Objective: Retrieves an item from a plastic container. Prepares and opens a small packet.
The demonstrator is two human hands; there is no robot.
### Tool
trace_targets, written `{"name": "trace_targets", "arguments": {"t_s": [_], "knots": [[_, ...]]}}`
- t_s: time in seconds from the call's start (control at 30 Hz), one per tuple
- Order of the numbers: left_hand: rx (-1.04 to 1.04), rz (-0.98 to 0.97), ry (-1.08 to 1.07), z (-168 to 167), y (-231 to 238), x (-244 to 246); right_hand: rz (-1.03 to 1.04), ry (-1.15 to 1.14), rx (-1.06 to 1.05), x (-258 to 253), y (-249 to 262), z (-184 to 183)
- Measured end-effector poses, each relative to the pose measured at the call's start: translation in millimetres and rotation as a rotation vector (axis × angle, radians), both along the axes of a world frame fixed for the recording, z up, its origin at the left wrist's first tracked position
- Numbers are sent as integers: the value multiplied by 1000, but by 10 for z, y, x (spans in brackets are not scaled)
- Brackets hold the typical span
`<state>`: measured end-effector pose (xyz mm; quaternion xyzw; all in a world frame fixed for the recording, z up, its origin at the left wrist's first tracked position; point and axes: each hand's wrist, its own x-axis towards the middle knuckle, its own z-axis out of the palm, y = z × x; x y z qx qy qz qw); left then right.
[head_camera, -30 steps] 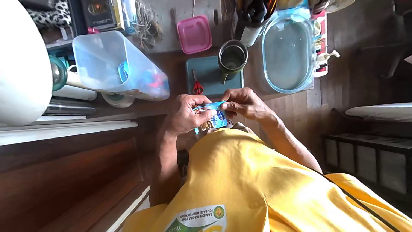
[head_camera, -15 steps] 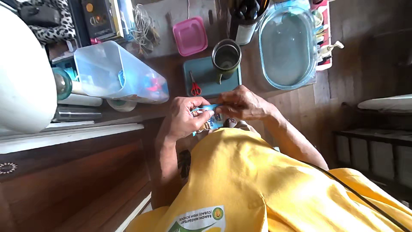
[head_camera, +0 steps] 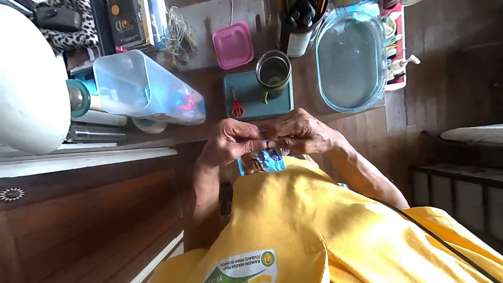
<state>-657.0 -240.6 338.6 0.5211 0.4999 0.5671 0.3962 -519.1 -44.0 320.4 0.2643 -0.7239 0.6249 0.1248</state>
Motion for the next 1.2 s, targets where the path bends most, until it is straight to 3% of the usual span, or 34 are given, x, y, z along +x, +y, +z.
{"name": "trace_targets", "arguments": {"t_s": [0.23, 0.33, 0.43, 0.5, 0.6, 0.8, 1.0, 1.2], "knots": [[125, 77, -282, -121, 119, 242, -67, 94, -7, 80, 73, 27], [-85, 269, -455, 165, 161, 428, -109, 133, 14, 104, 89, 32], [169, 155, -447, -177, 182, 417, -143, 190, 27, 124, 106, 27], [200, 144, -459, -233, 211, 435, -168, 214, 54, 138, 124, 18], [146, 168, -381, -180, 209, 401, -158, 108, 63, 168, 175, 18], [59, 238, 43, 64, 125, 265, -81, -144, -181, 216, 241, -25], [40, 326, 60, 121, 116, 285, -78, -184, -345, 221, 175, -64], [-66, 425, 129, 215, 96, 325, -115, -236, -372, 212, 108, -69]]}}
